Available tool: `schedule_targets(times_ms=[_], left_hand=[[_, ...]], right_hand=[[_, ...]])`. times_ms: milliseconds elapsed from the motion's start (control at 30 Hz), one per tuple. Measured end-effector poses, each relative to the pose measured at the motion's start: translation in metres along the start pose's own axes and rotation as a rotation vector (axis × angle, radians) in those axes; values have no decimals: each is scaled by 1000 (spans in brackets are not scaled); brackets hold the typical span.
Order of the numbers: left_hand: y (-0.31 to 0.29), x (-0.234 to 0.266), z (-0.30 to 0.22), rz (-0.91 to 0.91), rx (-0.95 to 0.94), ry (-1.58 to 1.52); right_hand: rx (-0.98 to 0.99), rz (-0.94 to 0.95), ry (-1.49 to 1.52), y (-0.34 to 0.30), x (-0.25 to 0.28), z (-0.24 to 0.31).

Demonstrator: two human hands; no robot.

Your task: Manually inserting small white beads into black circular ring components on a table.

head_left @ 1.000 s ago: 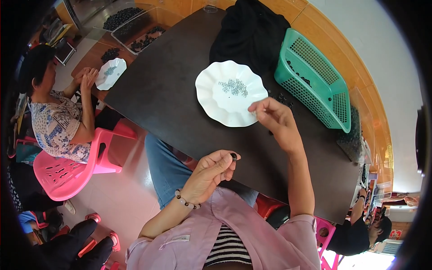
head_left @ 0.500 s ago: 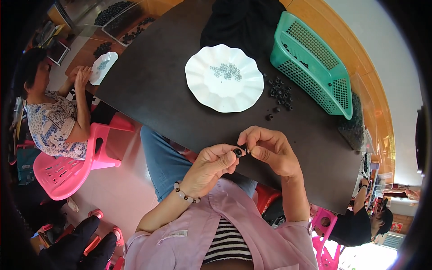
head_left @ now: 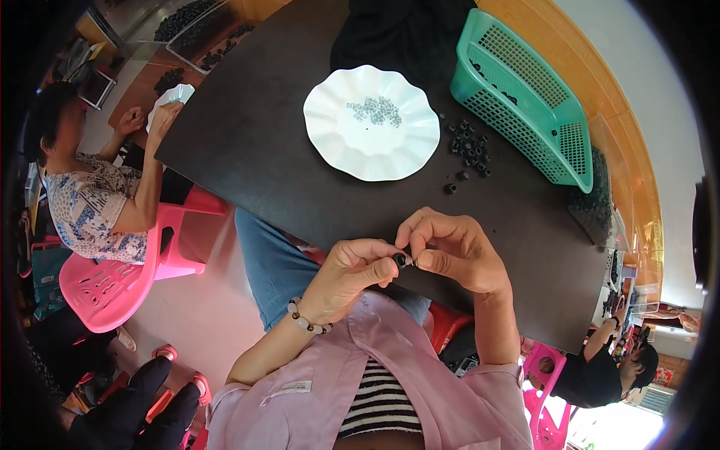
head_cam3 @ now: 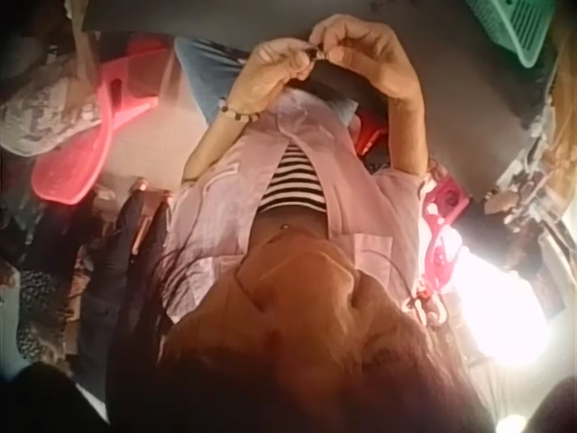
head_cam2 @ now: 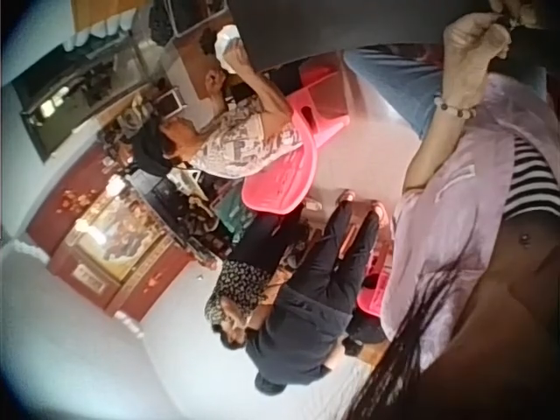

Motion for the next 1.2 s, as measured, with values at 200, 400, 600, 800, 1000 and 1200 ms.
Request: schedule_targets(times_ms=[200, 400, 600, 800, 1000, 1200], left_hand=[[1, -6, -6, 10, -123, 229], [-1, -2, -6, 53, -152, 304], [-2, -2, -6, 24, -181, 358], [-3, 0, -3, 53, -174, 351], [-3, 1, -2, 57, -171, 347], [-3, 2, -5, 35, -201, 369]], right_hand=[[8, -3, 28, -3, 2, 11], [60, 28, -218, -2, 0, 9], [-7, -14, -302, -2, -5, 11], [58, 25, -397, -3, -2, 15], [49, 36, -446, 0, -5, 16], [-15, -91, -387, -3, -17, 13]])
Point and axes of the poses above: each hand's wrist, its own y-axis towards the middle knuckle, its own x-axis out of the back of the hand, z = x × y, the point moved 1 cm from there along y, towards the middle knuckle, and after that the axes turned 9 degrees about -y, right-handed, at the moved point
